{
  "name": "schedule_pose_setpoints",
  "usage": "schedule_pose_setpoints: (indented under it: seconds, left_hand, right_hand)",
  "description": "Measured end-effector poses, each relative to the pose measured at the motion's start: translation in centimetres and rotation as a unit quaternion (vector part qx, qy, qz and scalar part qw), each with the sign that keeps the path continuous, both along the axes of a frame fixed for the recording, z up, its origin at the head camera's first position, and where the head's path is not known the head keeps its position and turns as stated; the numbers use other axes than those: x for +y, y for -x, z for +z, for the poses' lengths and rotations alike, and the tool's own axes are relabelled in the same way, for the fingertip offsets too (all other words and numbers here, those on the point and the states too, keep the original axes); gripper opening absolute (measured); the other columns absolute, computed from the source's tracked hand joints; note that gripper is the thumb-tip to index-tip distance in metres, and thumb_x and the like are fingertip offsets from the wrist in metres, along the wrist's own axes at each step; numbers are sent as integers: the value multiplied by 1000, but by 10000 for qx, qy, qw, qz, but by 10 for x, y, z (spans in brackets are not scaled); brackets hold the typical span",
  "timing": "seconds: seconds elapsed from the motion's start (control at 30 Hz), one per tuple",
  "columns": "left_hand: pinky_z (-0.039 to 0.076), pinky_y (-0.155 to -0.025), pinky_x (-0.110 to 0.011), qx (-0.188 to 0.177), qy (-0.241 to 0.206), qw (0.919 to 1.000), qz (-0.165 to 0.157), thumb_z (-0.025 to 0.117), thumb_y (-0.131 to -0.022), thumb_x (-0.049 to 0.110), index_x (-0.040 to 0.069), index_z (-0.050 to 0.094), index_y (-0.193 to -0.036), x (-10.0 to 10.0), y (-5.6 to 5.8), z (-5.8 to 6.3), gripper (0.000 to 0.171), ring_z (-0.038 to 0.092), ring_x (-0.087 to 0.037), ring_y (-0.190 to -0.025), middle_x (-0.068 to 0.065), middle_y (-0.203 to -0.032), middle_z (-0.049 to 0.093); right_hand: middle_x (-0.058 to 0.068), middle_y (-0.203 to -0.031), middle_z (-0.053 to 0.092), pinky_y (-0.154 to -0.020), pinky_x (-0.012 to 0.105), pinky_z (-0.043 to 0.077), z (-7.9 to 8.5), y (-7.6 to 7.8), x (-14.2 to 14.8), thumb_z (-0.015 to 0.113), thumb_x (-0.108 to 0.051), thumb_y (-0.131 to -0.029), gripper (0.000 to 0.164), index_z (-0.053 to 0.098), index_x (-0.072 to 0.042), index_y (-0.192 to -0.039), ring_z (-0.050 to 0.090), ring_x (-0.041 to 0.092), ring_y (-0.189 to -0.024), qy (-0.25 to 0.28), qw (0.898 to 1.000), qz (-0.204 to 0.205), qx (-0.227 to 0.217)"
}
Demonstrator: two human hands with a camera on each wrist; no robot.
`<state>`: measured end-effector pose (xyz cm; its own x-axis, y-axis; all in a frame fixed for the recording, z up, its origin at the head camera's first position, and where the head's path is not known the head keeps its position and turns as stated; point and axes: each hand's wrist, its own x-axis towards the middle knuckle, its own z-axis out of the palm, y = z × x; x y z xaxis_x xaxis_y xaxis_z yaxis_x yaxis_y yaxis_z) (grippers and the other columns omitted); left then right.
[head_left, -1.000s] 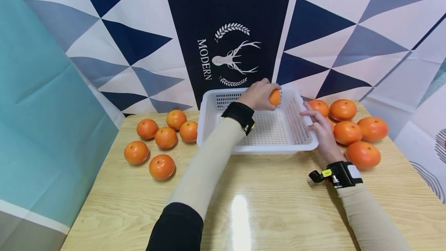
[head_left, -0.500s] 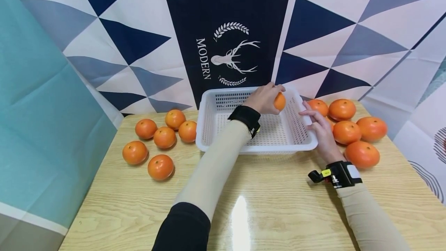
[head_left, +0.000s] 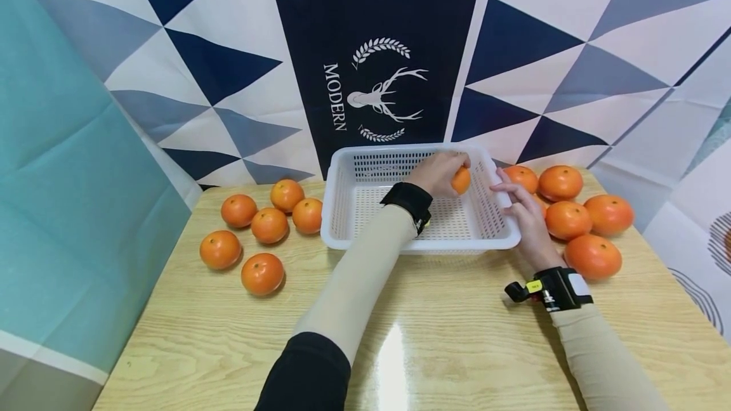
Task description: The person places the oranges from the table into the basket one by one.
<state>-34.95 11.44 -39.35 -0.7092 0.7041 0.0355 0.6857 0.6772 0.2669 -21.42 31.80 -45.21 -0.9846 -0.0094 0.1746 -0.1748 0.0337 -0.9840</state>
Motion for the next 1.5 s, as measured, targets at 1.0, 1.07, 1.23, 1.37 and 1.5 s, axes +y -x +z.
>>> schedule_pose_setpoints:
  seconds: [1.0,1.07,1.23,1.37,1.5]
  left_hand:
    - [46,-127,-30,-65,333,9989,336,92,-95,33,24,60,-157,0,6,-30,71,61,-19,-139,0,-159,65]
    - [46,-128,-31,-105,356,9989,284,91,-96,34,23,59,-159,-2,2,-25,71,61,-20,-140,-1,-160,64]
    - [41,-132,-30,-157,232,9992,288,91,-95,31,29,59,-159,5,21,-47,71,58,-18,-144,3,-163,62]
    - [40,-132,-27,-248,209,9988,364,91,-95,33,35,58,-161,9,27,-56,73,56,-13,-146,8,-168,58]
    - [45,-126,-25,-345,232,9984,376,91,-96,31,34,58,-161,7,17,-41,73,57,-13,-141,7,-167,59]
  right_hand:
    - [3,-192,16,-121,7,39,1,0,-6,36,3,-104,46,64,-7,-140,9,30,-181,-131,9999,68,6]
    - [4,-192,17,-122,7,38,1,0,-6,36,3,-104,46,64,-6,-140,9,30,-181,-123,9999,67,32]
    - [4,-192,18,-122,7,37,0,0,-5,36,4,-103,47,65,-7,-138,10,29,-181,-2,10000,58,69]
    - [3,-192,18,-123,7,37,0,0,-3,36,4,-103,47,65,-7,-138,10,28,-181,17,10000,39,42]
    - [1,-192,18,-126,8,35,-1,-1,-2,36,3,-104,46,65,-8,-138,10,28,-181,17,10000,31,38]
